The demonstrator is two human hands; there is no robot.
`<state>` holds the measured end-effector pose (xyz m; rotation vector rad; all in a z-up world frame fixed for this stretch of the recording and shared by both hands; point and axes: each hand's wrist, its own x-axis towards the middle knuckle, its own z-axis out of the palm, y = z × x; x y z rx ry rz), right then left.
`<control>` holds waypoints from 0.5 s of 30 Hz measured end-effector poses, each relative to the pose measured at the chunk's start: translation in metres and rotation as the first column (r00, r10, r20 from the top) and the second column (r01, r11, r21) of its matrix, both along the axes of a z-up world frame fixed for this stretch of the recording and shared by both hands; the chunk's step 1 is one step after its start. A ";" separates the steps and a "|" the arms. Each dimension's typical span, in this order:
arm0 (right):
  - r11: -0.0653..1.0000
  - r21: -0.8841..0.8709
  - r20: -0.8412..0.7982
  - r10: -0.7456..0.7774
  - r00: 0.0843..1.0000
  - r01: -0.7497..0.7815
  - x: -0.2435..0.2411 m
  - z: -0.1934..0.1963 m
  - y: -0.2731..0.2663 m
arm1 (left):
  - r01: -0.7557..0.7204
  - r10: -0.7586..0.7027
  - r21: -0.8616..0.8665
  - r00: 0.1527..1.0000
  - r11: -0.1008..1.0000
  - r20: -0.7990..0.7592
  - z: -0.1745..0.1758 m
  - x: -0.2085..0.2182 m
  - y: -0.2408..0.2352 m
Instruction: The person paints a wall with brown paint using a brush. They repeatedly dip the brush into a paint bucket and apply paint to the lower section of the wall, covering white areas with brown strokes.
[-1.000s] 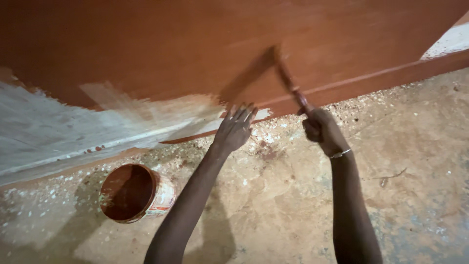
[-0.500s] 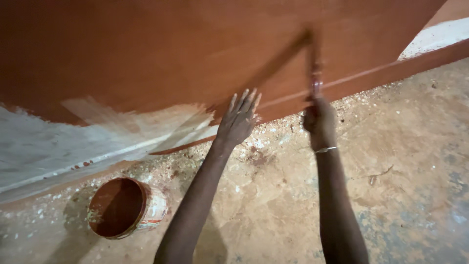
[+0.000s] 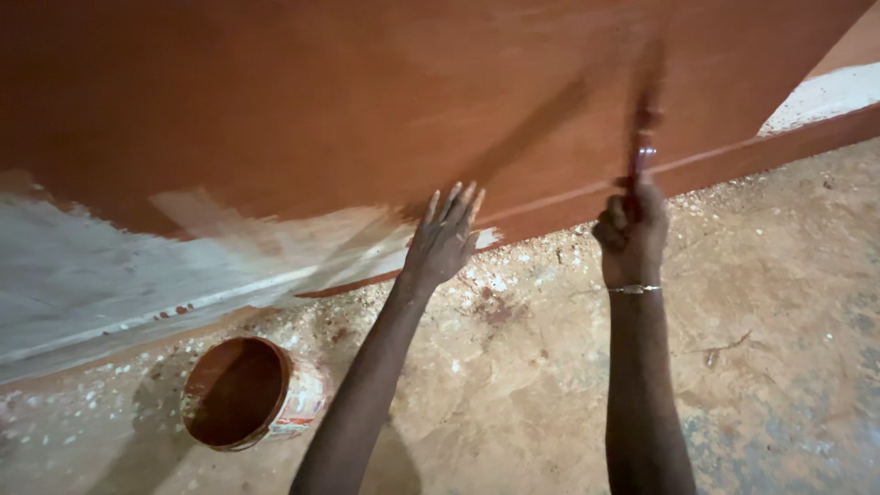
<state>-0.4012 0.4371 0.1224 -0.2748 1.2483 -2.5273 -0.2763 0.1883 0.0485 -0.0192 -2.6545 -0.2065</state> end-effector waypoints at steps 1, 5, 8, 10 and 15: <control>0.997 -0.025 0.024 -0.068 0.997 0.069 -0.001 0.003 0.001 | 0.010 -0.010 0.006 0.999 1.000 -0.036 0.004 0.000 -0.001; 0.988 0.120 -0.100 0.107 0.989 -0.095 0.019 0.029 -0.028 | -0.057 0.056 -0.065 0.998 0.996 -0.008 0.016 -0.007 -0.006; 0.872 0.325 -0.067 0.408 0.911 -0.367 0.065 0.041 -0.074 | -0.055 0.053 -0.026 0.996 0.998 -0.066 0.019 -0.012 -0.011; 0.785 0.356 -0.006 0.545 0.838 -0.507 0.087 0.047 -0.086 | 0.033 -0.037 -0.024 0.974 0.999 -0.223 0.019 -0.008 -0.017; 0.808 0.236 -0.085 0.571 0.817 -0.540 0.085 0.050 -0.076 | 0.005 -0.015 -0.058 0.985 0.998 -0.172 0.025 0.000 -0.020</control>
